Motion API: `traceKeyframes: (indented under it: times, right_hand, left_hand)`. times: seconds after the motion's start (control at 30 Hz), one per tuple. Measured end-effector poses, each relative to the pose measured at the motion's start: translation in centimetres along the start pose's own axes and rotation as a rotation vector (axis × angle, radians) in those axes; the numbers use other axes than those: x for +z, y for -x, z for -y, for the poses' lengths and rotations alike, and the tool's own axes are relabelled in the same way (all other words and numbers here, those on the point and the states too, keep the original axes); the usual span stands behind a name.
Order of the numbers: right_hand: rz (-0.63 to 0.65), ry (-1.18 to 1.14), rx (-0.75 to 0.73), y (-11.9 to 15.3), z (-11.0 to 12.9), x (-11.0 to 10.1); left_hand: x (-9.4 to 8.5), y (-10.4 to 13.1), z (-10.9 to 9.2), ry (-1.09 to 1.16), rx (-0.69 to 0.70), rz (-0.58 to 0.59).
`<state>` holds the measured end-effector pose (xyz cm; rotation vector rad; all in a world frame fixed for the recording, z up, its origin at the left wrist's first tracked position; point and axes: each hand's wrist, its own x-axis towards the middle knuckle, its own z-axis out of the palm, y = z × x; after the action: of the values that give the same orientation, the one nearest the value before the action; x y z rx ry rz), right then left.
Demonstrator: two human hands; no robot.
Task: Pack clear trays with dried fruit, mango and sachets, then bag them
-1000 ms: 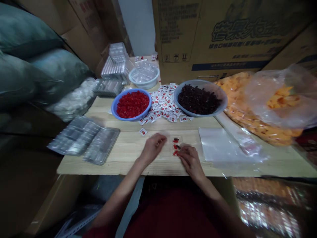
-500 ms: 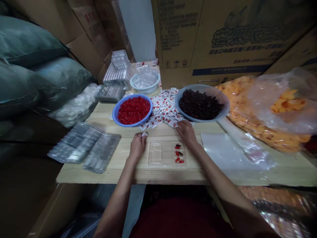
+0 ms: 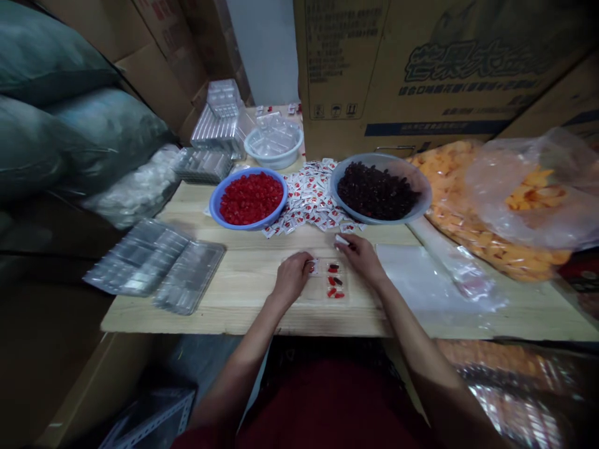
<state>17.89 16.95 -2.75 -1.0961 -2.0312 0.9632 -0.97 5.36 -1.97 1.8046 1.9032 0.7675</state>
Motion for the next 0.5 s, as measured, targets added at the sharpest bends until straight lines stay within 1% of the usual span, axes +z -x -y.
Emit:
traceKeyframes:
  times: [0.07,0.17,0.23,0.3,0.33,0.4,0.5]
  right_hand:
    - [0.039,-0.129,0.034,3.3,1.5,0.1]
    - [0.116,-0.157,0.028,7.3,3.6,2.2]
    - [0.129,-0.070,-0.021,8.8,4.3,4.0]
    - [0.100,0.038,-0.065,9.2,4.6,5.3]
    - [0.081,0.067,-0.079,9.2,4.6,5.6]
    - [0.062,0.053,-0.098,9.0,4.4,5.8]
    - [0.073,0.000,-0.130,8.8,4.2,5.3]
  left_hand:
    - [0.4,-0.4,0.4,-0.038,0.025,-0.028]
    - [0.3,-0.1,0.5,-0.033,0.047,-0.144]
    - [-0.2,0.5,0.4,-0.004,0.035,-0.225]
    - [-1.1,1.4,0.2,0.037,0.024,-0.258]
    - [-1.5,1.9,0.0,0.056,0.025,-0.252]
    - [-2.0,3.0,-0.2,0.081,0.049,-0.196]
    - [-1.8,4.3,-0.4,0.088,0.117,-0.082]
